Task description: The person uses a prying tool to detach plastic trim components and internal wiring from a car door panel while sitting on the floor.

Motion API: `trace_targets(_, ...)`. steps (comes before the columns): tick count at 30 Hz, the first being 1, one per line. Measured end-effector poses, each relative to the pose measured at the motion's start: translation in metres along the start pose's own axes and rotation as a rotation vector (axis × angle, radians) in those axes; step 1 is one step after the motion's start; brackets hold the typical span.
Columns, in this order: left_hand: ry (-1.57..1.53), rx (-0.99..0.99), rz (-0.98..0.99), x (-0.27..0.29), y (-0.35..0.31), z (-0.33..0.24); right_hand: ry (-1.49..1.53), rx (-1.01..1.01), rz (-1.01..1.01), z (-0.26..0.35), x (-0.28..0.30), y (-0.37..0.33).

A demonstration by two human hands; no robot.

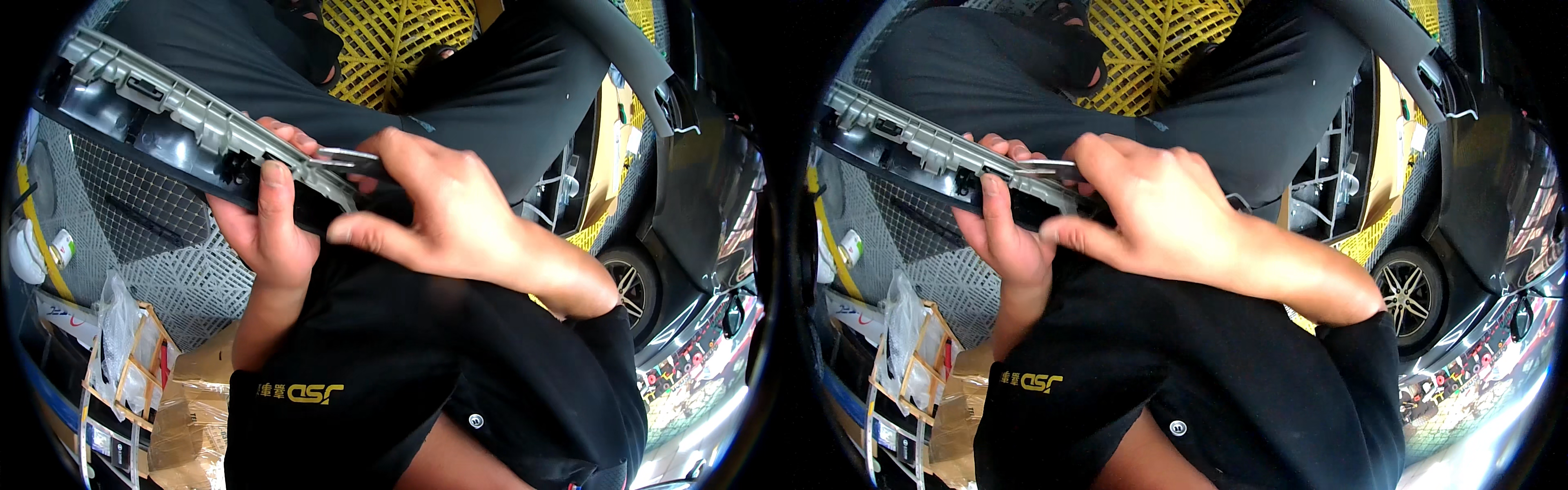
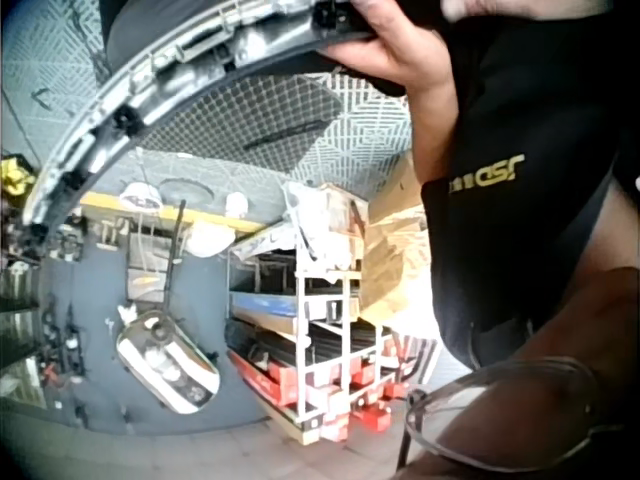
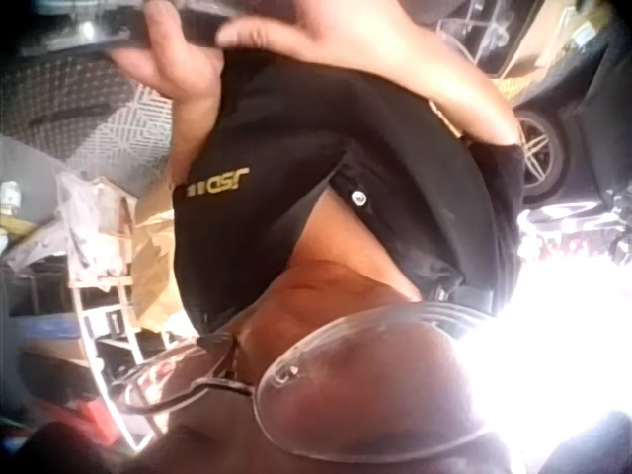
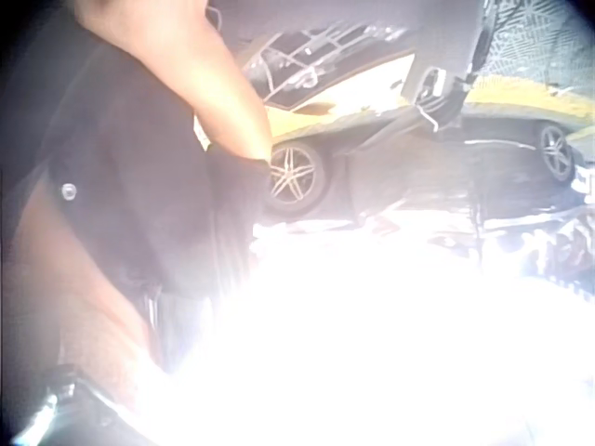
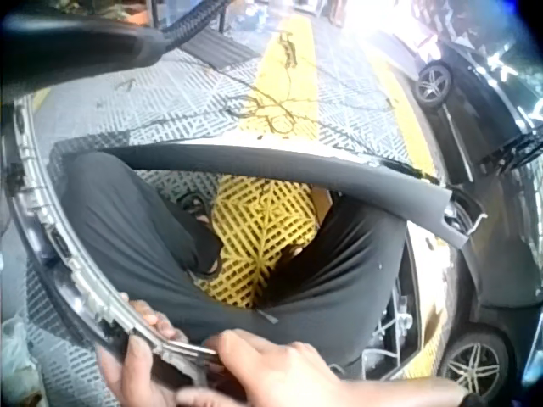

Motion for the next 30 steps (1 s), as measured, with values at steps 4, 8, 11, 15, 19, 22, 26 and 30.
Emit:
trace_targets(4,0.188,0.043,-0.083,0.005,-0.003,-0.003,-0.012,-0.005,-0.071,-0.001,-0.013,0.002)
trace_targets(8,0.177,0.059,0.017,0.009,-0.005,0.005,0.012,-0.046,-0.05,-0.007,-0.019,0.003)
trace_targets(11,0.318,0.03,0.119,0.011,-0.004,-0.003,0.012,-0.072,0.002,-0.002,-0.019,-0.001)
trace_targets(15,0.006,0.02,0.08,0.017,0.04,-0.037,-0.063,-0.055,-0.012,0.0,-0.021,-0.004)
trace_targets(19,0.364,0.051,0.036,0.008,0.056,-0.052,-0.093,-0.008,0.019,0.009,-0.018,-0.003)
trace_targets(22,0.34,0.04,0.052,-0.004,0.055,-0.06,-0.072,-0.036,0.083,0.016,-0.014,-0.009)
trace_targets(26,0.321,0.05,0.025,-0.006,0.051,-0.061,-0.048,-0.07,0.174,0.019,-0.006,-0.014)
trace_targets(30,0.12,0.057,0.032,-0.005,0.056,-0.065,-0.055,0.022,0.141,0.021,0.006,-0.008)
Point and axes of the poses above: each hand's wrist, its own y-axis towards the middle knuckle, its own x-axis out of the back of the hand, z = x × y, the point moved 4 cm from there along y, towards the middle knuckle, and after that the axes turned 2 degrees about -y, right-handed, at the moved point
